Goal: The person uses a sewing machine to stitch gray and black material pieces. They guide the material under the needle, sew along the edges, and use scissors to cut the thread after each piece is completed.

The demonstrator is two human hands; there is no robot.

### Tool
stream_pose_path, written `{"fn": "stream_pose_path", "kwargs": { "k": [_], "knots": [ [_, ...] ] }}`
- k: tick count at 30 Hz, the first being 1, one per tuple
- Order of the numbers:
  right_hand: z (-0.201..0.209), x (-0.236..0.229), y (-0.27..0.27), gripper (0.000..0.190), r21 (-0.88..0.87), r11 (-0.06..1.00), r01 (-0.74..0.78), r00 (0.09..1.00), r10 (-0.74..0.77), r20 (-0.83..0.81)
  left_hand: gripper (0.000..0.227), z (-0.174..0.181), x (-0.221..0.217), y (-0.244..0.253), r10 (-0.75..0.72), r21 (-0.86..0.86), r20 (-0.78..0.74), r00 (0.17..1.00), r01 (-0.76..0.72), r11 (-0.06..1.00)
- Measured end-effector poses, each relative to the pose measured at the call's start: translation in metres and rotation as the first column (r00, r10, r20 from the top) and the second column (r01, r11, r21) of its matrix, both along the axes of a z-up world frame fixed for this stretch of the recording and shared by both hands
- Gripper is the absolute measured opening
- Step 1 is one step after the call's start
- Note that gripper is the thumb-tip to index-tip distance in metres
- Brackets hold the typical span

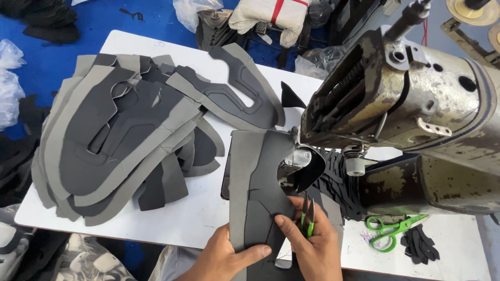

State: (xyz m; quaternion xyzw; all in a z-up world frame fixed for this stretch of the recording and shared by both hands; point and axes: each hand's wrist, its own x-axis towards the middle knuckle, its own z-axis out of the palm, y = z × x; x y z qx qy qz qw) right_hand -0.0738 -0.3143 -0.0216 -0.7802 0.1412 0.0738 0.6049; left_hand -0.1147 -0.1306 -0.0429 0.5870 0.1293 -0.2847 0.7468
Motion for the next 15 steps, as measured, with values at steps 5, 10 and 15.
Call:
{"fn": "stream_pose_path", "kwargs": {
  "k": [5,10,15],
  "knots": [
    [-0.001,0.002,-0.002,0.039,0.029,1.0,-0.009,1.0,0.009,0.006,0.056,-0.006,0.0,-0.002,0.018,-0.011,0.022,1.0,-0.018,1.0],
    [-0.001,-0.004,-0.038,0.042,-0.266,0.963,-0.046,0.965,0.111,0.236,0.054,-0.007,0.0,0.001,0.045,0.004,0.114,0.993,-0.045,0.999],
    [-0.051,-0.013,-0.113,0.03,-0.476,0.848,0.231,0.972,-0.225,0.071,0.049,-0.027,-0.004,0.006,0.104,-0.001,0.15,0.983,-0.105,0.994]
  ]
}}
